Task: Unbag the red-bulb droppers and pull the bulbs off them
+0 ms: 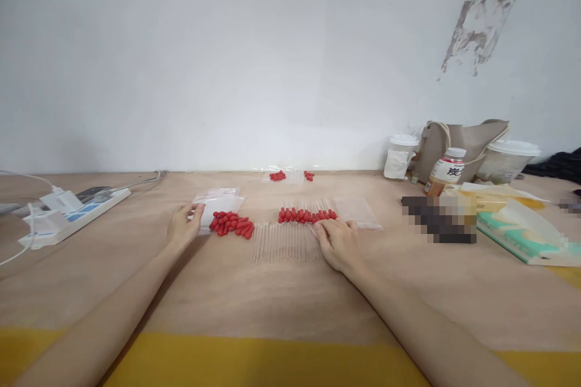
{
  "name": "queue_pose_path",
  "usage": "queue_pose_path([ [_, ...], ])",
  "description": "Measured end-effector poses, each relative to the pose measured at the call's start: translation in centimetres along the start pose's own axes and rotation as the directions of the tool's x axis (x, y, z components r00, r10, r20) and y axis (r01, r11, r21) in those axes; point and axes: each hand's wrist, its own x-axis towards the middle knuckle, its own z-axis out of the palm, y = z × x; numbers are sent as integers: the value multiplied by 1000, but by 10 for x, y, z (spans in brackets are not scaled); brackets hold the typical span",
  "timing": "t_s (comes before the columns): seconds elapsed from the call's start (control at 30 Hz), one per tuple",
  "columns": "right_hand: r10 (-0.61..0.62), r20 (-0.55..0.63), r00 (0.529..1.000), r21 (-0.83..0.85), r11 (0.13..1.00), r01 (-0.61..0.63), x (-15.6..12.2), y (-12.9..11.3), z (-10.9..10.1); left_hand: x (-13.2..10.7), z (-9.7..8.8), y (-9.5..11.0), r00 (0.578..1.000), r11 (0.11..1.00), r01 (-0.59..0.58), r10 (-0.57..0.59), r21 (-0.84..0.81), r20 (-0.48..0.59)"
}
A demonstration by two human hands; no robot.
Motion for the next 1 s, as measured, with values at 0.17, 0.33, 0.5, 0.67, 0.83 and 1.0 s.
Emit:
queue_pose_path([
  [0.17,54,107,993,91,994,-64,1,2,4,-6,-1,8,995,996,-83,82,-12,-63],
  [0.33,99,112,989,143,983,-114,2,1,6,-15,-2,18,936,956,-292,294,38,-191],
  [0.5,112,175,978,162,977,-141,1,0,1,-33,-3,42,850,866,-500,494,14,-183],
  [0.67,166,238,957,202,955,-216,2,5,6,-49,5,67,775,776,-628,630,-48,40],
  [0.83,224,204,953,202,943,-265,5,13,17,-47,21,93,739,780,-620,616,-82,272],
  [1.0,245,119,962,148,954,-261,8,10,21,-30,44,128,817,908,-414,343,59,463],
])
